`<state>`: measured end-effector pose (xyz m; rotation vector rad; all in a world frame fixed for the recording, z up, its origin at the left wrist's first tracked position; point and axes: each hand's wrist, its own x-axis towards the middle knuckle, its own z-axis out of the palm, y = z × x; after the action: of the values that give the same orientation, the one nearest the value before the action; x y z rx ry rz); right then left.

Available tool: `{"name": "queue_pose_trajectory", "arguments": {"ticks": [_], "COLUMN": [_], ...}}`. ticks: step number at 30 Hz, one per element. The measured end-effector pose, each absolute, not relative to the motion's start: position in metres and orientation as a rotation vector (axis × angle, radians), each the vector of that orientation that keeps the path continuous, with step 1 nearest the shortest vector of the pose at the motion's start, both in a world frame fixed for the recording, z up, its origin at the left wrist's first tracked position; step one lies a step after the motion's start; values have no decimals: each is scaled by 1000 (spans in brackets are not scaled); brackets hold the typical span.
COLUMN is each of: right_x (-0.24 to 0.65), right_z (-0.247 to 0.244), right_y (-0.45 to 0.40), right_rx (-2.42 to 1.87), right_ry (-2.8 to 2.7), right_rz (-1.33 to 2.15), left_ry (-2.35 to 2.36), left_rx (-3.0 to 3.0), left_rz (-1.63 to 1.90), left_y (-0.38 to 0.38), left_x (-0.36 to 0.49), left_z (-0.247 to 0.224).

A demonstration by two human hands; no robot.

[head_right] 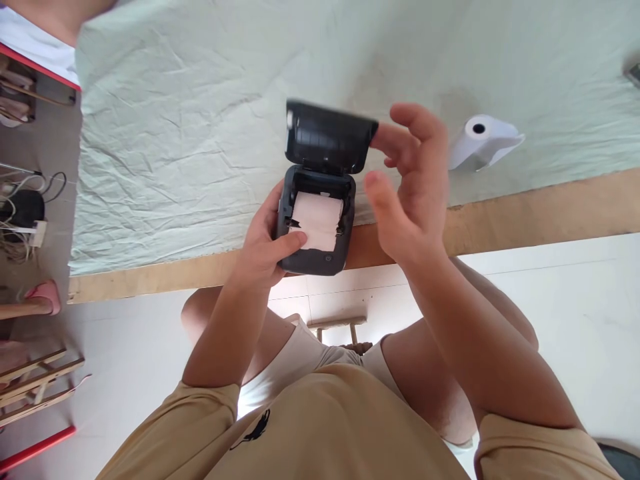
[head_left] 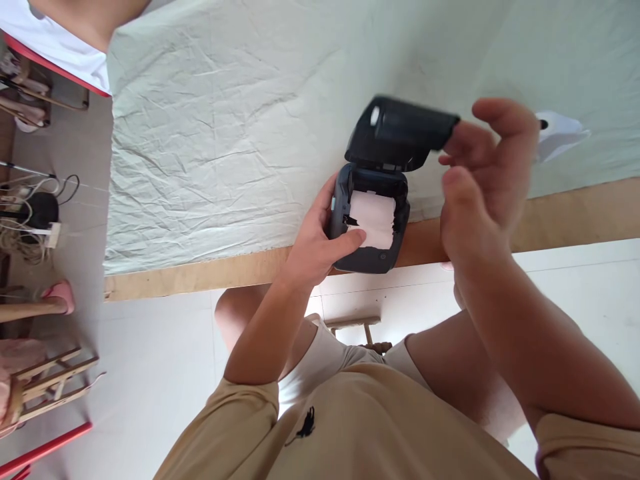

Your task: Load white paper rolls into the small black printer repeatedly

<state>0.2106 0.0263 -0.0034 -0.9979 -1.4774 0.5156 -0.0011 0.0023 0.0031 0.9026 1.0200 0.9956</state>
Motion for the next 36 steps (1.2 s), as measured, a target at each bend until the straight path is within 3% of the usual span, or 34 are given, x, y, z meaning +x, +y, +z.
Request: {"name": "queue_pose_trajectory", "arguments": {"ticks": [12,20,36], "right_x": [217,220,223], "right_z": [-25,-42,-22], "right_y": [20,27,22], "right_rx": [-1090,-1068,-968], "right_ry": [-1790,-1837,-1916], "right_rz": [784,749,548], "left_ry": [998,1024,1046], "left_rx": [849,824,740], "left_rz": [985,947,1083], "left_y": [0,2,4], "left_x": [1,2,7], "left_z": [4,9,-2]}}
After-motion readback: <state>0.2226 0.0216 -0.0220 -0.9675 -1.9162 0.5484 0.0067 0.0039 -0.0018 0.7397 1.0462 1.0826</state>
